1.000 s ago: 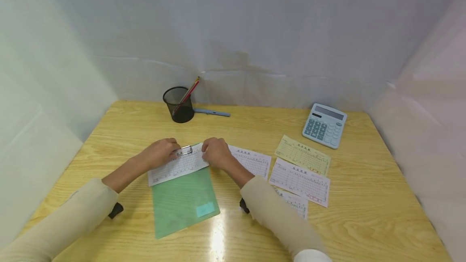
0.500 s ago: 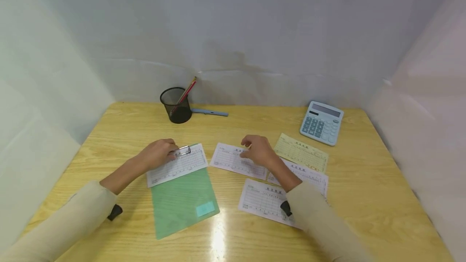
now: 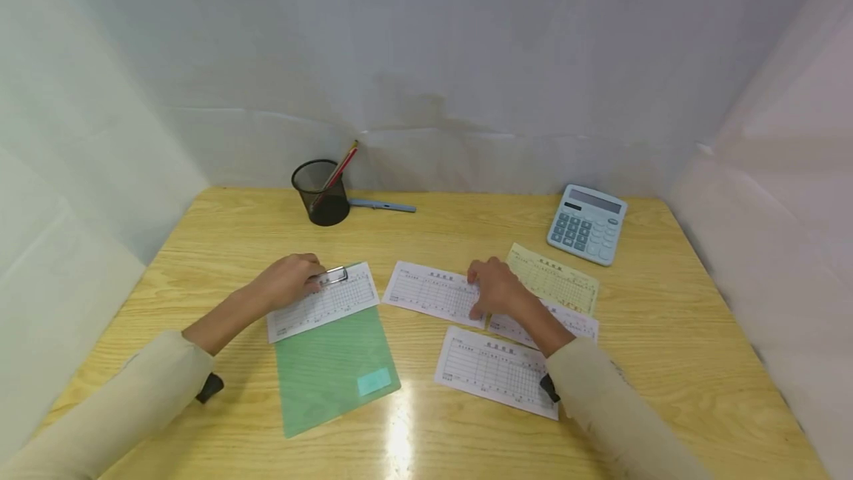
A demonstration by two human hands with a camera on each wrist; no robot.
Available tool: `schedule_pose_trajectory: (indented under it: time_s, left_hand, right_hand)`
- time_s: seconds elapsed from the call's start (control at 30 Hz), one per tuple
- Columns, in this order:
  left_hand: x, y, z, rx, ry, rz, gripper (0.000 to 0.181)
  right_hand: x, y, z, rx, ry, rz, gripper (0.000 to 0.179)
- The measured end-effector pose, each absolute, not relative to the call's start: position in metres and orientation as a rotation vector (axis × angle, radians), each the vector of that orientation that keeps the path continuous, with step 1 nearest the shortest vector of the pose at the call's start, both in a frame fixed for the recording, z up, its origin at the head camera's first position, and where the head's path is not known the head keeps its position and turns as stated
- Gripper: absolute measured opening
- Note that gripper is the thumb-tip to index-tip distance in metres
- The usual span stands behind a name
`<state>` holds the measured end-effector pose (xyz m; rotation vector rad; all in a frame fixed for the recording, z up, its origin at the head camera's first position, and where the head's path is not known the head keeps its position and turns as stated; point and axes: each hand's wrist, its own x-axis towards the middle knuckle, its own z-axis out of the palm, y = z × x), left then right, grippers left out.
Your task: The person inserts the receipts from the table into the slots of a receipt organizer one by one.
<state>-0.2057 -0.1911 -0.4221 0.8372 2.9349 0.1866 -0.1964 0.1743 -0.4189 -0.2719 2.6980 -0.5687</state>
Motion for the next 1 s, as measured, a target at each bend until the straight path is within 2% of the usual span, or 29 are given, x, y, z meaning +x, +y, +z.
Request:
schedule_pose_trajectory:
  time_s: [0.7, 1.0]
  left_hand:
    - [-0.206, -0.191, -0.424, 0.824, 2.945, 0.204, 0.022]
    - [-0.205, -0.191, -0.424, 0.829, 2.946, 0.219, 0.021]
  right_hand:
    - [-0.203, 0.166, -0.418, -0.236, 2.73, -0.56, 0.055]
    - [-0.207, 0.17, -0.421, -0.247, 2.774, -0.647, 0.028]
